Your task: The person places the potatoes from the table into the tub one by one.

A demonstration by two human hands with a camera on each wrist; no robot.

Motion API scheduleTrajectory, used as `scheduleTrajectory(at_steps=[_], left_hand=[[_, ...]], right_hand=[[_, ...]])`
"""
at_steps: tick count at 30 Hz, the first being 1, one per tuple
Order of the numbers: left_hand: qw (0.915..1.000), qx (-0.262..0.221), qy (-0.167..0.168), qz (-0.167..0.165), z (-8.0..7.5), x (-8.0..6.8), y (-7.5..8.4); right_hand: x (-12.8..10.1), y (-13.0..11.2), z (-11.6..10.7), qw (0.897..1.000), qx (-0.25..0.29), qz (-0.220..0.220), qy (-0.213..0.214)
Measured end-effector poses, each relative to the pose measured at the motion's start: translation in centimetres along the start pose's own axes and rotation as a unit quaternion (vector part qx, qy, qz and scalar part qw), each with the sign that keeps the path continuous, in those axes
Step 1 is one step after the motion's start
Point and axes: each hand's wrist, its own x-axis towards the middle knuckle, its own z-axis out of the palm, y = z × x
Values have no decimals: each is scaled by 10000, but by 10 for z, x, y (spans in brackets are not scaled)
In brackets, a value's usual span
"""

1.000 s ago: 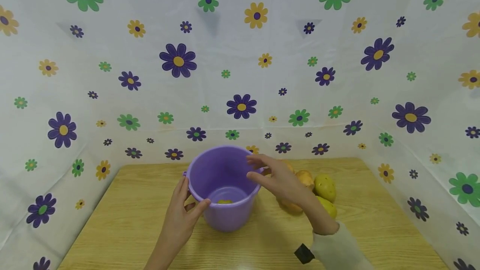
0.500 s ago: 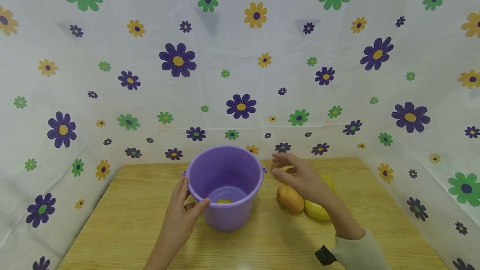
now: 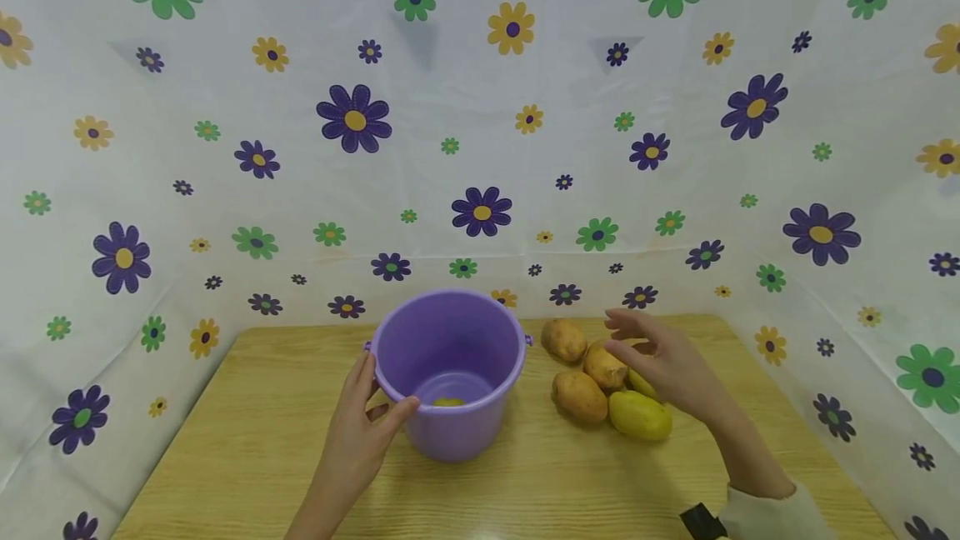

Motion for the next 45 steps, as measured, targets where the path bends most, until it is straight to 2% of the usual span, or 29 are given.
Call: scheduleTrajectory(at_steps=[16, 25, 36, 45], left_hand=[[9999, -50, 30, -86, 0, -2, -1], [9999, -71, 12, -92, -1, 0, -3], [10000, 46, 46, 23, -1, 0, -3], [9998, -145, 54, 105, 0, -1, -1]], right_hand=[[-30, 40, -36, 9974, -524, 278, 410], [-42, 46, -51, 9932, -695, 902, 247], [-47, 59, -44, 9933, -515, 1034, 53], [-55, 76, -26, 9929, -424, 1090, -198]])
